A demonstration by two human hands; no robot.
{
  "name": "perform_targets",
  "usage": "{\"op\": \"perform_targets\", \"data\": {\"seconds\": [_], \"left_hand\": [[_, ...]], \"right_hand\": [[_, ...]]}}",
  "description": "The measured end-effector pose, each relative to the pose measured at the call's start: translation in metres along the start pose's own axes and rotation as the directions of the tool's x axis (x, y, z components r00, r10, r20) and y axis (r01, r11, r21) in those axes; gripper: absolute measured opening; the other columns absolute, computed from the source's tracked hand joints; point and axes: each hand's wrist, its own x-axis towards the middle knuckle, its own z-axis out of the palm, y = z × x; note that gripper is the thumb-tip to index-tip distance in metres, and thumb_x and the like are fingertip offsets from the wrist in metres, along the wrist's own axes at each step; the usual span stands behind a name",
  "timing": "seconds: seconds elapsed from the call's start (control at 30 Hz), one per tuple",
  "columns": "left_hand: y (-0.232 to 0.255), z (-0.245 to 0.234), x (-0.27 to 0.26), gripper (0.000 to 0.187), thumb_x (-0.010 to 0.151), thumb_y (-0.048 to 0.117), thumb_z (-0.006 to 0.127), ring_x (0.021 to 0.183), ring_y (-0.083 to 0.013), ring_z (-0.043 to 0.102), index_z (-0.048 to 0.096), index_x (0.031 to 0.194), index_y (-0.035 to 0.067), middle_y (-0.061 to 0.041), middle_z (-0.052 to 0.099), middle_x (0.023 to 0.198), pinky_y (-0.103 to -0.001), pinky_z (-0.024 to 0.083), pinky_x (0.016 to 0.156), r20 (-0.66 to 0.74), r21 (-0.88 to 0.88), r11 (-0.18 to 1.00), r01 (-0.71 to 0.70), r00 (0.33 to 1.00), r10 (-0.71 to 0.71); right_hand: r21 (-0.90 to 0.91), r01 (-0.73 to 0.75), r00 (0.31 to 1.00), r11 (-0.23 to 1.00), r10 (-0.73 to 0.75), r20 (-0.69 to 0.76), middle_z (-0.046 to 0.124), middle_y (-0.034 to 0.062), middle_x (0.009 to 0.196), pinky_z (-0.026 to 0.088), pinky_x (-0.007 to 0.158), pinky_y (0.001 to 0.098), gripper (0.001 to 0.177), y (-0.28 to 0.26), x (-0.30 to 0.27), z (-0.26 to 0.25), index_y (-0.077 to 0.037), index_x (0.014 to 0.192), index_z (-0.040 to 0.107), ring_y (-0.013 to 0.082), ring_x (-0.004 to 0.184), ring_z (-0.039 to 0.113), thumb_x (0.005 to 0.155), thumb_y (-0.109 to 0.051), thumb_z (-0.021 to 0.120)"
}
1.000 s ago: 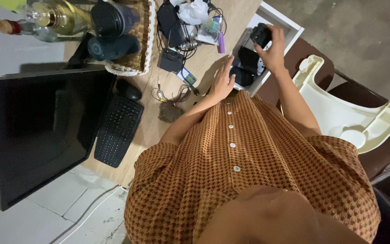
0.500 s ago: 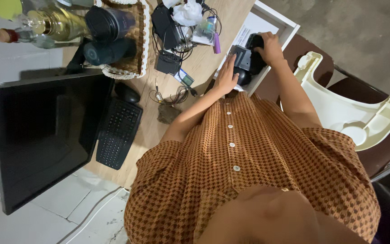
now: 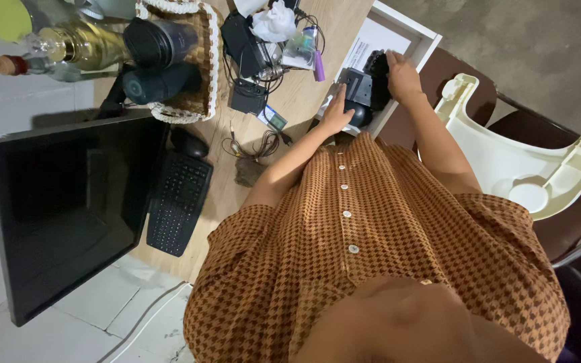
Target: The person organizes a cluttered desk by picking up various electronic components, cables, and small items, then placing them into an open drawer. The person handles items one by one, including a hard drive, a mouse, and power adapters, and arranges them inside the drawer.
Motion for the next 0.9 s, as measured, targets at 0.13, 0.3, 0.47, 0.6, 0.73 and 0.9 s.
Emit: {"op": "perform_targets", "data": {"seconds": [0.13, 0.3, 0.47, 0.6, 0.73, 0.9], "left_hand": [[-0.005, 0.003, 0.001, 0.096, 0.089, 0.016, 0.071, 0.156, -0.0393, 0.017, 0.011, 0.161, 0.001, -0.025, 0.014, 0.169, -0.043, 0.022, 0.125, 0.011, -0.03, 1.0, -0.006, 1.0, 0.006], [-0.011, 0.008, 0.0, 0.096, 0.088, 0.01, 0.071, 0.157, -0.0395, 0.015, 0.01, 0.162, 0.002, -0.025, 0.014, 0.169, -0.043, 0.02, 0.128, -0.043, -0.078, 0.994, -0.078, 0.996, 0.075], [-0.012, 0.008, 0.003, 0.095, 0.088, 0.008, 0.07, 0.158, -0.04, 0.012, 0.01, 0.162, 0.002, -0.026, 0.013, 0.169, -0.043, 0.018, 0.128, -0.059, -0.08, 0.991, -0.111, 0.992, 0.107], [-0.01, 0.005, 0.002, 0.097, 0.089, 0.007, 0.069, 0.158, -0.0399, 0.011, 0.007, 0.163, 0.002, -0.027, 0.011, 0.169, -0.043, 0.017, 0.128, -0.044, -0.083, 0.99, -0.114, 0.993, 0.111], [-0.006, 0.005, -0.002, 0.101, 0.085, 0.006, 0.071, 0.157, -0.0409, 0.007, 0.004, 0.16, 0.0, -0.028, 0.007, 0.167, -0.044, 0.015, 0.128, -0.054, -0.028, 0.99, -0.136, 0.99, 0.134], [-0.002, 0.012, -0.017, 0.099, 0.087, 0.006, 0.07, 0.158, -0.0396, 0.01, 0.005, 0.161, 0.0, -0.025, 0.008, 0.169, -0.044, 0.016, 0.129, -0.086, -0.013, 0.981, -0.193, 0.978, 0.191]], "right_hand": [[0.003, 0.086, 0.989, 0.996, -0.085, -0.117, 0.054, 0.0251, 0.143, 0.044, 0.11, 0.0466, 0.065, -0.017, -0.026, -0.007, 0.006, 0.146, 0.053, 0.0437, 0.125, 0.054, 0.085, -0.003, 0.073], [0.131, -0.002, 0.999, 0.991, 0.007, -0.039, 0.055, 0.0214, 0.143, 0.043, 0.112, 0.0465, 0.058, -0.045, -0.064, -0.005, 0.002, 0.144, 0.057, 0.0409, 0.125, 0.054, 0.09, -0.006, 0.076], [0.08, 0.047, 0.991, 0.996, -0.036, -0.132, 0.046, 0.0307, 0.148, 0.039, 0.112, 0.0493, 0.076, -0.064, -0.084, 0.009, 0.001, 0.138, 0.059, 0.0461, 0.132, 0.047, 0.07, -0.017, 0.088], [-0.021, 0.003, 0.993, 1.0, -0.006, -0.115, 0.043, 0.0306, 0.153, 0.036, 0.115, 0.0495, 0.082, -0.069, -0.082, 0.019, -0.002, 0.14, 0.054, 0.0459, 0.136, 0.043, 0.069, -0.021, 0.09], [-0.082, -0.067, 0.995, 0.994, 0.061, -0.077, 0.049, 0.0261, 0.148, 0.037, 0.115, 0.048, 0.083, -0.064, -0.073, 0.021, -0.001, 0.143, 0.051, 0.0429, 0.133, 0.046, 0.073, -0.023, 0.089], [-0.15, -0.087, 0.995, 0.985, 0.078, -0.066, 0.053, 0.0253, 0.135, 0.036, 0.113, 0.0474, 0.087, -0.061, -0.069, 0.023, 0.005, 0.146, 0.05, 0.0416, 0.127, 0.046, 0.074, -0.027, 0.088]]}}
